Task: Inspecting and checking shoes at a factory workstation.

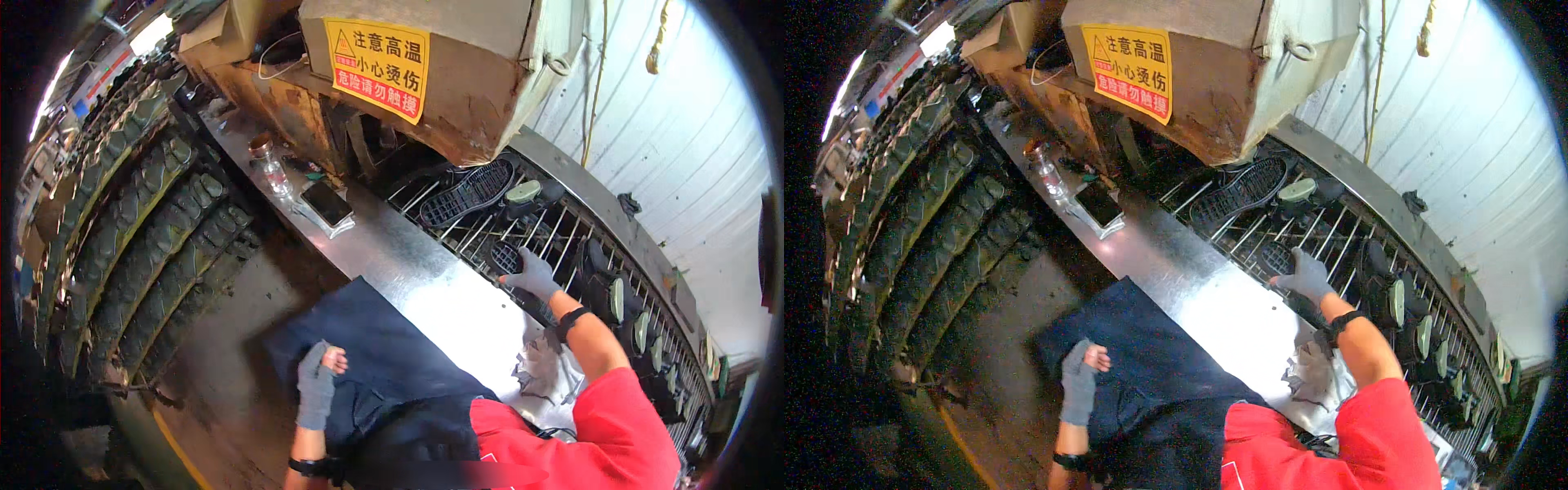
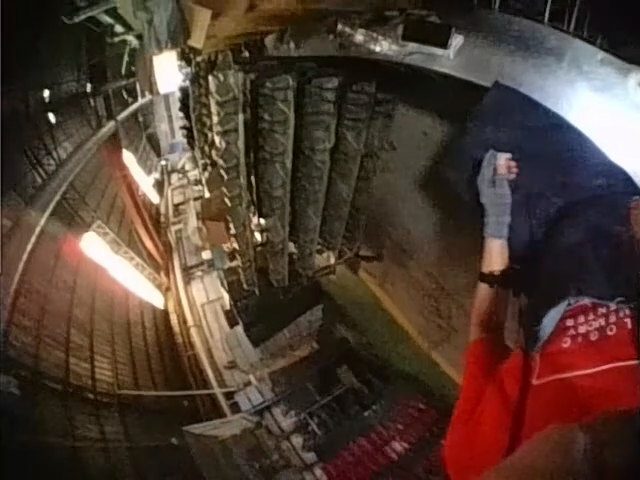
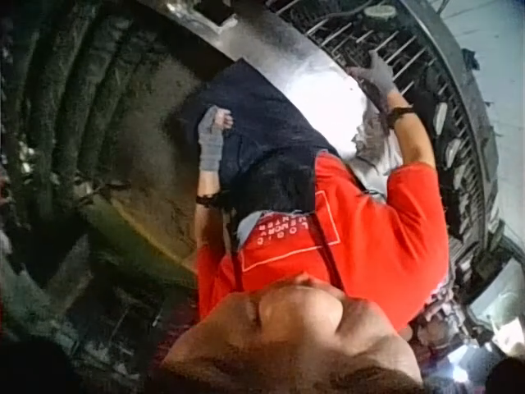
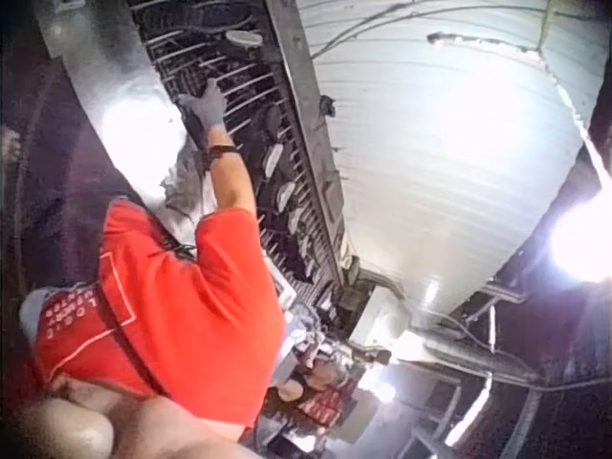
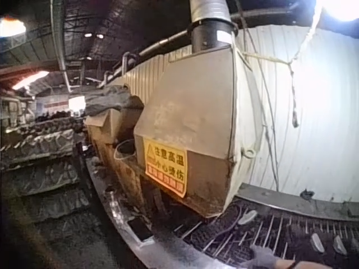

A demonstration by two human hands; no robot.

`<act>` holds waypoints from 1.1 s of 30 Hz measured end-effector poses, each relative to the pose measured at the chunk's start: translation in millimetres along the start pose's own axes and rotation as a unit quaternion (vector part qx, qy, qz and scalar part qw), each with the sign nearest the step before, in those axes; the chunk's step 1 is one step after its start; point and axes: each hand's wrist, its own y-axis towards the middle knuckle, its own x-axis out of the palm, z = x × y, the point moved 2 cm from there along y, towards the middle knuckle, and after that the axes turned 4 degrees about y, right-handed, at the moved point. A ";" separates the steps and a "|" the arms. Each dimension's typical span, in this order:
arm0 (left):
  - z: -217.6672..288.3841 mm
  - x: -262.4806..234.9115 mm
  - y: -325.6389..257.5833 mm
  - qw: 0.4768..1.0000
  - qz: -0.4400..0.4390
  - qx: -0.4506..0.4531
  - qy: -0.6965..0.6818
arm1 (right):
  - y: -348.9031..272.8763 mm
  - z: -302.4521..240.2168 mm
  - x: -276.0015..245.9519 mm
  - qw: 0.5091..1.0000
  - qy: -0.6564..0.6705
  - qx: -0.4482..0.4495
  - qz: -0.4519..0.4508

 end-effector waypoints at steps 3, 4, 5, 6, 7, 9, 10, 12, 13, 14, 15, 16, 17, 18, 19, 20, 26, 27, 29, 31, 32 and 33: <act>-0.8 24.5 -4.6 0.996 -0.014 -0.055 -0.076 | -13.1 -16.5 -16.9 0.995 -0.013 -0.084 0.056; 3.1 30.7 -7.4 0.995 -0.006 -0.062 -0.073 | -28.1 -64.8 -37.0 0.978 0.007 -0.205 0.034; 12.1 42.3 -2.8 0.991 -0.030 -0.078 -0.106 | -44.9 -117.1 -59.9 0.948 0.027 -0.316 0.015; 18.8 53.5 0.0 0.984 -0.061 -0.094 -0.137 | -54.4 -152.6 -62.3 0.914 0.042 -0.399 -0.063; 16.5 60.7 1.1 0.984 -0.061 -0.099 -0.132 | -61.4 -185.9 -57.6 0.862 0.058 -0.483 -0.141; 8.5 74.6 14.5 0.987 -0.063 -0.041 -0.139 | -85.7 -229.0 -54.2 0.765 0.046 -0.641 -0.049; 4.2 74.9 15.3 0.982 -0.053 -0.099 -0.149 | -70.1 -228.6 -39.5 0.752 0.063 -0.654 -0.064; 10.9 75.2 18.1 0.964 -0.044 -0.141 -0.221 | -21.6 -211.0 -36.3 0.828 0.007 -0.553 -0.094; 4.6 69.6 10.8 0.967 0.052 -0.111 -0.223 | -2.1 -201.3 -47.8 0.871 -0.061 -0.478 -0.095; -0.9 65.8 6.1 0.967 0.048 -0.104 -0.226 | 28.0 -165.3 -46.3 0.885 -0.151 -0.441 -0.007; -9.6 60.5 -0.6 0.966 0.041 -0.110 -0.230 | 63.6 -117.5 -34.7 0.883 -0.239 -0.396 0.080; -18.4 56.8 -9.1 0.963 0.041 -0.120 -0.236 | 91.9 -75.8 -30.6 0.889 -0.296 -0.337 0.092; -20.4 64.7 -22.9 0.957 0.077 -0.150 -0.236 | 109.2 -52.8 -27.0 0.888 -0.351 -0.279 0.100; -37.5 65.5 -33.6 0.966 0.092 -0.147 -0.191 | 109.7 -66.9 -23.5 0.885 -0.350 -0.293 0.093; -53.7 66.1 -40.6 0.973 0.105 -0.147 -0.144 | 107.3 -76.0 -25.0 0.885 -0.335 -0.305 0.110; -25.9 73.5 -39.1 0.961 0.086 -0.176 -0.193 | 96.6 -73.5 -32.9 0.887 -0.325 -0.302 0.125; -20.0 71.9 -30.4 0.952 0.060 -0.199 -0.226 | -5.9 -75.9 -21.2 0.929 -0.224 -0.292 -0.050; -17.5 72.0 -30.1 0.950 0.074 -0.206 -0.223 | -1.9 -50.2 -15.9 0.972 -0.022 -0.203 -0.113; -29.3 65.8 -31.2 0.947 0.059 -0.225 -0.222 | 17.0 -16.6 -0.8 0.898 0.422 0.022 -0.123; -36.8 64.1 -34.0 0.937 0.083 -0.230 -0.250 | 74.1 26.4 -6.6 0.856 0.500 0.115 -0.065; -39.0 63.2 -35.4 0.928 0.098 -0.262 -0.245 | 103.5 48.0 -4.4 0.810 0.551 0.201 0.013; -43.9 61.7 -34.9 0.928 0.096 -0.263 -0.244 | 129.4 62.6 -3.0 0.749 0.591 0.298 0.035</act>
